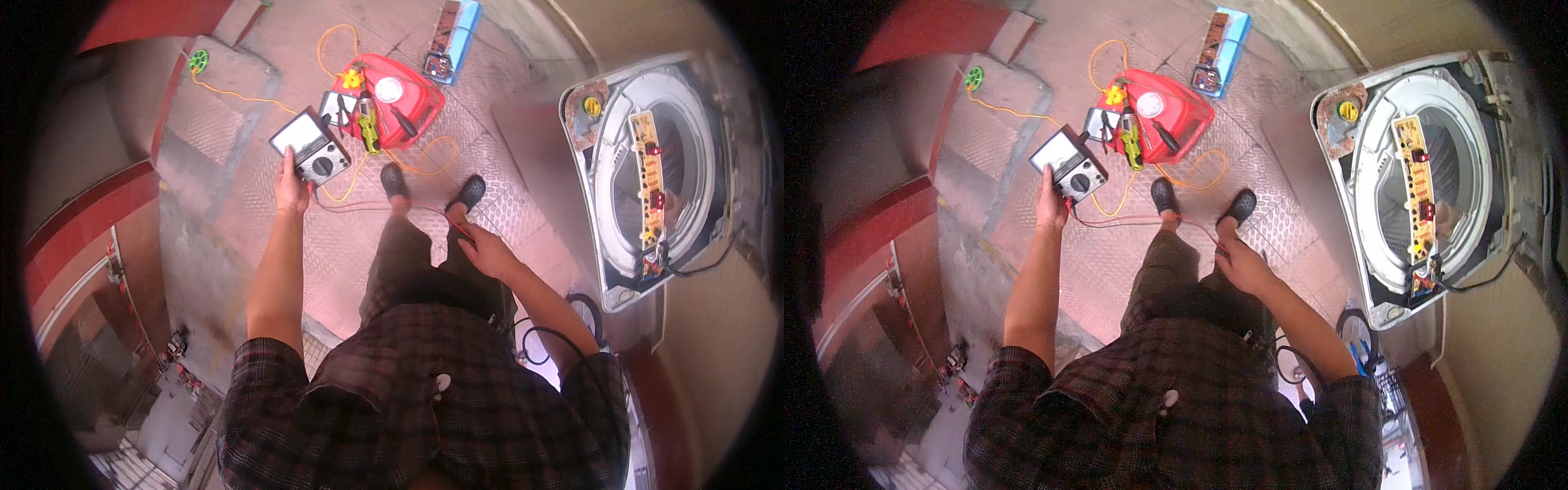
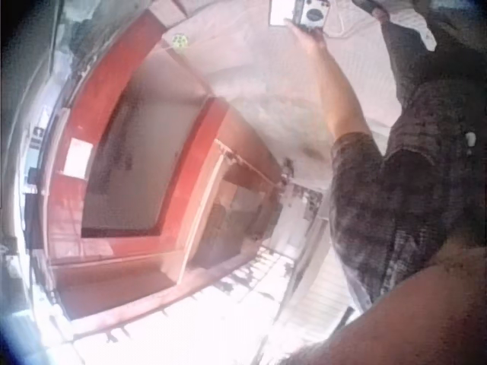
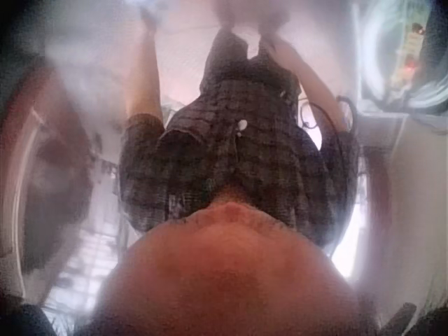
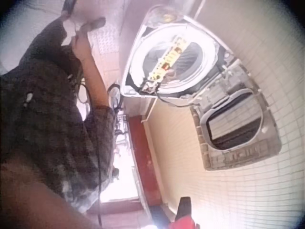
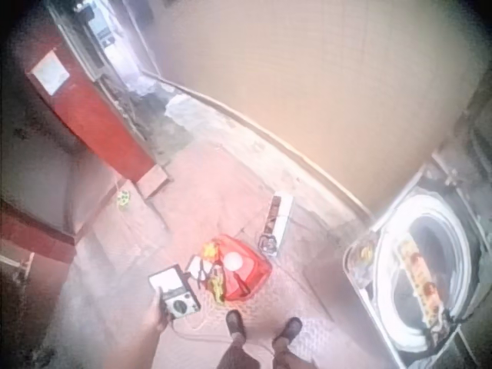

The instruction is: The person repairs a top-loading washing machine by connecting wires to the control panel and testing the circuit with a multimeter. They handle the control panel, multimeter, and wires while standing in a tiled room.

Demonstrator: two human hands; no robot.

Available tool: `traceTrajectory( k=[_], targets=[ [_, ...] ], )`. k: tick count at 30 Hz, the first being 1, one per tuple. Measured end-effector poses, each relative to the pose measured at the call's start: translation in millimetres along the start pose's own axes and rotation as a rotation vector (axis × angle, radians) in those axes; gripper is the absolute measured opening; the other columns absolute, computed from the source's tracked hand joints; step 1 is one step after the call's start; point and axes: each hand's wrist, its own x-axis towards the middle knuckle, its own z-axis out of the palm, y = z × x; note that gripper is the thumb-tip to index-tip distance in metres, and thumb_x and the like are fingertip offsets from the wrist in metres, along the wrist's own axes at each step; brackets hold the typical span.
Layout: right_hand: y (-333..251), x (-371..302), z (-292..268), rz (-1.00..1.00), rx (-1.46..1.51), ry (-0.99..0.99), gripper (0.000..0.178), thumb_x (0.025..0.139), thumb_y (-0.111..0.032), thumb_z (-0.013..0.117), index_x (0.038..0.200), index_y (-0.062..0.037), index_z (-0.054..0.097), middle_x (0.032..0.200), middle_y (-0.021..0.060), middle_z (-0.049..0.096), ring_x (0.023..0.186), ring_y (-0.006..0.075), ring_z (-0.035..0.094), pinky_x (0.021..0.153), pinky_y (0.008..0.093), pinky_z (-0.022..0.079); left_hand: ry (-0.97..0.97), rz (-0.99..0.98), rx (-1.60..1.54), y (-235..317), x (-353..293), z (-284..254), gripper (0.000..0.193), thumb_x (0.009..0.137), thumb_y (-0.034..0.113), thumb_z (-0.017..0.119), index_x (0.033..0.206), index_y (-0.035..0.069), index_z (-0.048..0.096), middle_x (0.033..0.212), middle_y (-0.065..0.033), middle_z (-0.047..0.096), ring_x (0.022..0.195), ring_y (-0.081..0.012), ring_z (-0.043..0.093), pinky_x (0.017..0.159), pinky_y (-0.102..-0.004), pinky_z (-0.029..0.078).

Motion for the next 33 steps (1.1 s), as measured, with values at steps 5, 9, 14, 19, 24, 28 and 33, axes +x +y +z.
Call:
traceTrajectory(
  k=[5,9,14,19,24,28,33],
  targets=[
    [-25,21,17,-0.07,-0.019,0.251,0.049,0.098,-0.021,0.062,0.14,-0.0012,0.049,0.114,0.0252,0.063,0.099,0.0395,0.066,0.089,0.0454,0.052,-0.187,-0.084,0.013,-47,5,38,0.064,0.099,0.053,0.063,0.137,0.002,0.054,0.127,-0.0105,0.066,0.114,-0.0243,0.065,0.092,-0.0399,0.055],
    [-65,8,-5,0.113,0.201,0.145,0.043,0.098,-0.025,0.062,0.133,-0.0009,0.056,0.108,0.0238,0.065,0.098,0.0391,0.066,0.087,0.0448,0.052,-0.351,-0.46,0.075,-71,-53,82,0.077,0.098,0.067,0.051,0.147,0.008,0.048,0.137,-0.0133,0.062,0.119,-0.0268,0.064,0.099,-0.0425,0.053],
    [-107,-41,-39,0.126,0.121,-0.034,0.039,0.102,-0.028,0.058,0.132,-0.0035,0.059,0.112,0.025,0.069,0.102,0.0412,0.068,0.09,0.044,0.053,-0.502,-0.83,-0.103,-144,-80,103,0.065,0.097,0.063,0.058,0.135,0.01,0.059,0.124,-0.0093,0.069,0.111,-0.0248,0.068,0.099,-0.0448,0.054],
    [-173,-89,-98,-0.005,0.094,-0.204,0.032,0.102,-0.023,0.056,0.129,-0.0068,0.062,0.108,0.0209,0.07,0.096,0.0393,0.068,0.085,0.044,0.054,-0.435,-0.888,0.103,-194,-57,117,0.058,0.09,0.06,0.069,0.127,0.016,0.065,0.119,-0.0076,0.071,0.104,-0.0219,0.069,0.082,-0.0445,0.053],
    [-174,-136,-145,-0.11,0.284,-0.087,0.024,0.101,-0.015,0.053,0.121,-0.0066,0.063,0.107,0.0202,0.069,0.1,0.0407,0.066,0.087,0.047,0.052,-0.469,-0.818,0.141,-220,-21,118,0.042,0.093,0.045,0.073,0.123,0.016,0.066,0.112,-0.0037,0.071,0.1,-0.0231,0.067,0.079,-0.0446,0.056],
    [-116,-185,-125,-0.061,0.297,0.128,0.026,0.103,-0.02,0.052,0.122,-0.0063,0.064,0.105,0.015,0.071,0.097,0.0333,0.069,0.086,0.0402,0.053,-0.622,-0.88,0.431,-218,-45,161,0.041,0.096,0.038,0.071,0.126,0.012,0.063,0.111,-0.0065,0.072,0.099,-0.0264,0.07,0.082,-0.0472,0.062],
    [-16,-199,-27,0.36,0.659,0.314,0.038,0.104,-0.038,0.054,0.116,-0.0036,0.067,0.105,0.0102,0.069,0.092,0.019,0.064,0.081,0.0332,0.051,-0.916,-0.764,0.958,-187,-130,226,0.051,0.096,0.038,0.072,0.137,0.014,0.054,0.124,-0.0059,0.068,0.11,-0.0235,0.067,0.083,-0.0475,0.06]
  ],
)
